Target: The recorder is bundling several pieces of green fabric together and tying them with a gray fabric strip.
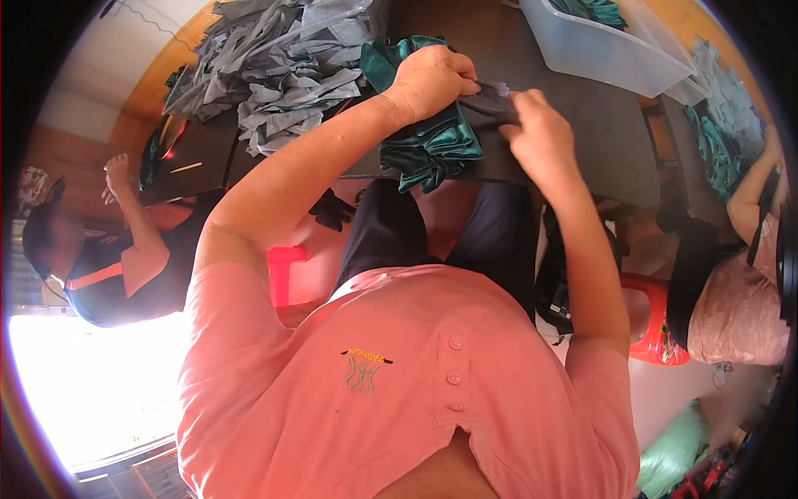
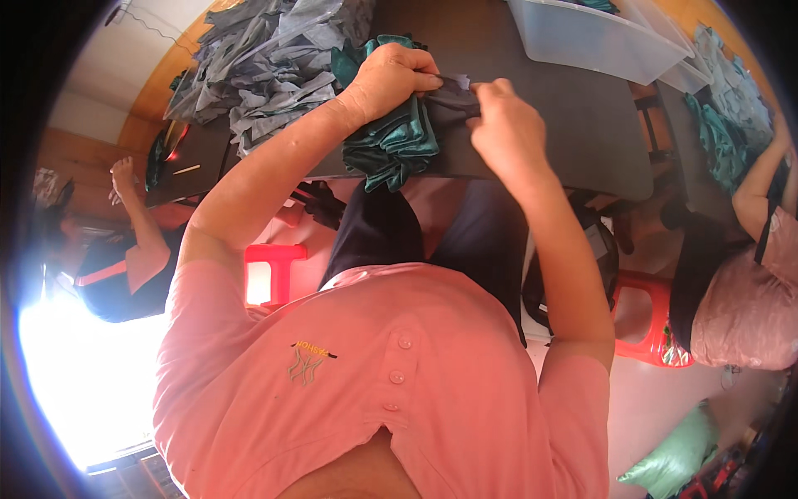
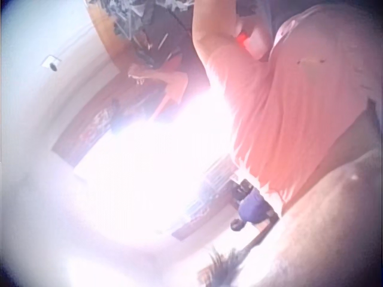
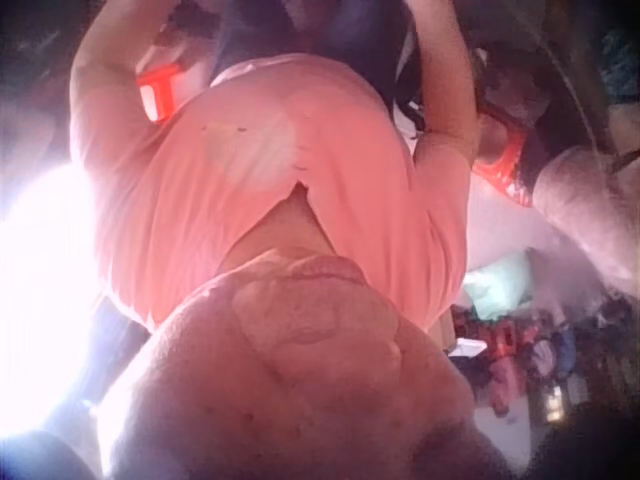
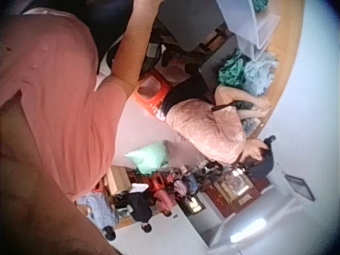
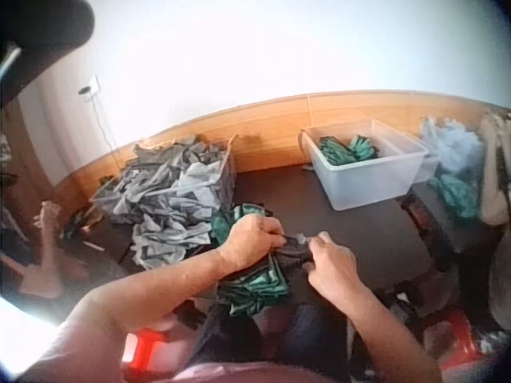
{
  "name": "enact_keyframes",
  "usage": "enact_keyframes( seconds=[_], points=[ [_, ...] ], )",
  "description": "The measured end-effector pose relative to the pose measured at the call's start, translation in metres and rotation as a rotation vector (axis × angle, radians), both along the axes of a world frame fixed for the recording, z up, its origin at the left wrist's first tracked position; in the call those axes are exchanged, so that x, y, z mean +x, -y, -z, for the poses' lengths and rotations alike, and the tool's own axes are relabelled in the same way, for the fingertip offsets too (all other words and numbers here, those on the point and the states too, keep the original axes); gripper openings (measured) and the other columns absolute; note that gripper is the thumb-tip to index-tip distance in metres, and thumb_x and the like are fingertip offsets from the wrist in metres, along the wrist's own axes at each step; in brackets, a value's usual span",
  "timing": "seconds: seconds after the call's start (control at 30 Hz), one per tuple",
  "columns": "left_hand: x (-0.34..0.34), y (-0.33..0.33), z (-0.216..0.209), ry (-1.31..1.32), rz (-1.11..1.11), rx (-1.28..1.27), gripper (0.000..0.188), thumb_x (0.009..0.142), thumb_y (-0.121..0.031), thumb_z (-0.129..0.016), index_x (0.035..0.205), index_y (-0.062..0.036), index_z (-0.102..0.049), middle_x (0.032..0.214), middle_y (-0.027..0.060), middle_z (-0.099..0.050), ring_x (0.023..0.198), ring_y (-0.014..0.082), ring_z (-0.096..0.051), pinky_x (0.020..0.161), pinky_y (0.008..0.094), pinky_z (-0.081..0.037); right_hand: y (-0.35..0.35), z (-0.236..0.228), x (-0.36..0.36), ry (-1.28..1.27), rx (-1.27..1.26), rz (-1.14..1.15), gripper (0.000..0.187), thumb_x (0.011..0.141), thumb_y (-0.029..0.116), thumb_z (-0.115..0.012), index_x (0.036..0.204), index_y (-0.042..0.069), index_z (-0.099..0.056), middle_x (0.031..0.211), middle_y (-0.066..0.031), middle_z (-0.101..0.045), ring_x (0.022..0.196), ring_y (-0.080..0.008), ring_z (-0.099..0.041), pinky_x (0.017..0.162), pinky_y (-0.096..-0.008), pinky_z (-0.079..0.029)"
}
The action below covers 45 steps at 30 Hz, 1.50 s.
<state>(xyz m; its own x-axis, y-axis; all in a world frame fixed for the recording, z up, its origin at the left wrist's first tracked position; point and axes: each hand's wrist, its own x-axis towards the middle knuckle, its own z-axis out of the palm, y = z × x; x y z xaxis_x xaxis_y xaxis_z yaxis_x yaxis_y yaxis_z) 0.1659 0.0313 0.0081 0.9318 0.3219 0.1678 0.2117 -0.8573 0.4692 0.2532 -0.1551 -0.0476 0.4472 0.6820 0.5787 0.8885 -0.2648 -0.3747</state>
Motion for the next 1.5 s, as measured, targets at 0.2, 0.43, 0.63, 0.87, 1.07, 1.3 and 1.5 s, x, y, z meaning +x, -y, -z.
enact_keyframes(
  seconds=[0.2, 0.43, 0.63, 0.87, 1.07, 1.3, 1.5],
  points=[
    [0.001, 0.002, -0.003, -0.114, -0.015, 0.089, 0.02, 0.078, -0.029, -0.072, 0.09, -0.0151, -0.077, 0.091, 0.0082, -0.071, 0.093, 0.0273, -0.066, 0.083, 0.0384, -0.053, 0.008, -0.019, -0.013, 0.019, -0.358, -0.062, 0.008, 0.079, 0.01, -0.066, 0.082, 0.003, -0.063, 0.09, -0.0125, -0.064, 0.076, -0.0351, -0.066, 0.065, -0.046, -0.051],
    [-0.006, -0.002, -0.012, -0.143, 0.285, 0.338, 0.024, 0.084, -0.03, -0.063, 0.096, -0.0135, -0.076, 0.099, 0.0104, -0.07, 0.101, 0.0309, -0.064, 0.089, 0.0408, -0.05, -0.01, -0.059, 0.008, 0.234, -0.034, -0.021, 0.013, 0.086, 0.017, -0.064, 0.079, 0.006, -0.063, 0.084, -0.0101, -0.061, 0.074, -0.0336, -0.064, 0.064, -0.0472, -0.049],
    [0.012, 0.013, -0.026, -0.335, -0.018, 0.066, 0.028, 0.084, -0.03, -0.063, 0.099, -0.0087, -0.073, 0.094, 0.0135, -0.071, 0.092, 0.0328, -0.066, 0.083, 0.0411, -0.052, -0.03, -0.054, 0.028, 0.482, 0.438, 0.166, 0.009, 0.08, 0.013, -0.07, 0.079, 0.006, -0.064, 0.08, -0.0088, -0.061, 0.066, -0.0312, -0.062, 0.058, -0.0415, -0.048],
    [0.017, -0.01, 0.004, -0.033, -0.055, -0.032, 0.023, 0.083, -0.021, -0.068, 0.099, -0.0058, -0.071, 0.087, 0.0137, -0.071, 0.087, 0.0326, -0.068, 0.08, 0.0396, -0.052, -0.034, -0.012, -0.008, -0.893, 0.591, -0.117, 0.025, 0.08, -0.001, -0.065, 0.105, -0.001, -0.066, 0.1, -0.0127, -0.067, 0.075, -0.017, -0.063, 0.059, -0.0293, -0.052],
    [0.013, -0.01, 0.002, -0.029, -0.135, -0.244, 0.028, 0.081, -0.022, -0.069, 0.1, -0.0008, -0.068, 0.086, 0.0172, -0.07, 0.085, 0.0312, -0.069, 0.079, 0.0408, -0.052, -0.008, -0.031, -0.022, -0.292, 0.792, -0.107, 0.017, 0.083, 0.001, -0.065, 0.1, -0.001, -0.065, 0.091, -0.0077, -0.064, 0.071, -0.0155, -0.061, 0.061, -0.0261, -0.048],
    [0.014, -0.016, 0.008, 0.037, -0.128, -0.196, 0.031, 0.081, -0.023, -0.069, 0.101, 0.0004, -0.067, 0.085, 0.0178, -0.07, 0.083, 0.0314, -0.069, 0.075, 0.0406, -0.052, -0.053, -0.01, 0.002, -1.188, 0.236, -0.407, 0.026, 0.087, 0.012, -0.063, 0.112, 0.005, -0.069, 0.092, -0.0029, -0.069, 0.062, -0.0081, -0.057, 0.055, -0.0223, -0.037],
    [0.01, -0.017, 0.011, 0.059, -0.109, -0.204, 0.033, 0.079, -0.021, -0.07, 0.104, 0.0007, -0.068, 0.083, 0.0177, -0.07, 0.083, 0.0287, -0.069, 0.071, 0.0391, -0.053, -0.082, 0.016, -0.013, -1.209, 0.5, -0.418, 0.008, 0.087, 0.006, -0.064, 0.091, 0.002, -0.069, 0.071, -0.0028, -0.064, 0.053, -0.0091, -0.052, 0.048, -0.0221, -0.037]
  ],
)
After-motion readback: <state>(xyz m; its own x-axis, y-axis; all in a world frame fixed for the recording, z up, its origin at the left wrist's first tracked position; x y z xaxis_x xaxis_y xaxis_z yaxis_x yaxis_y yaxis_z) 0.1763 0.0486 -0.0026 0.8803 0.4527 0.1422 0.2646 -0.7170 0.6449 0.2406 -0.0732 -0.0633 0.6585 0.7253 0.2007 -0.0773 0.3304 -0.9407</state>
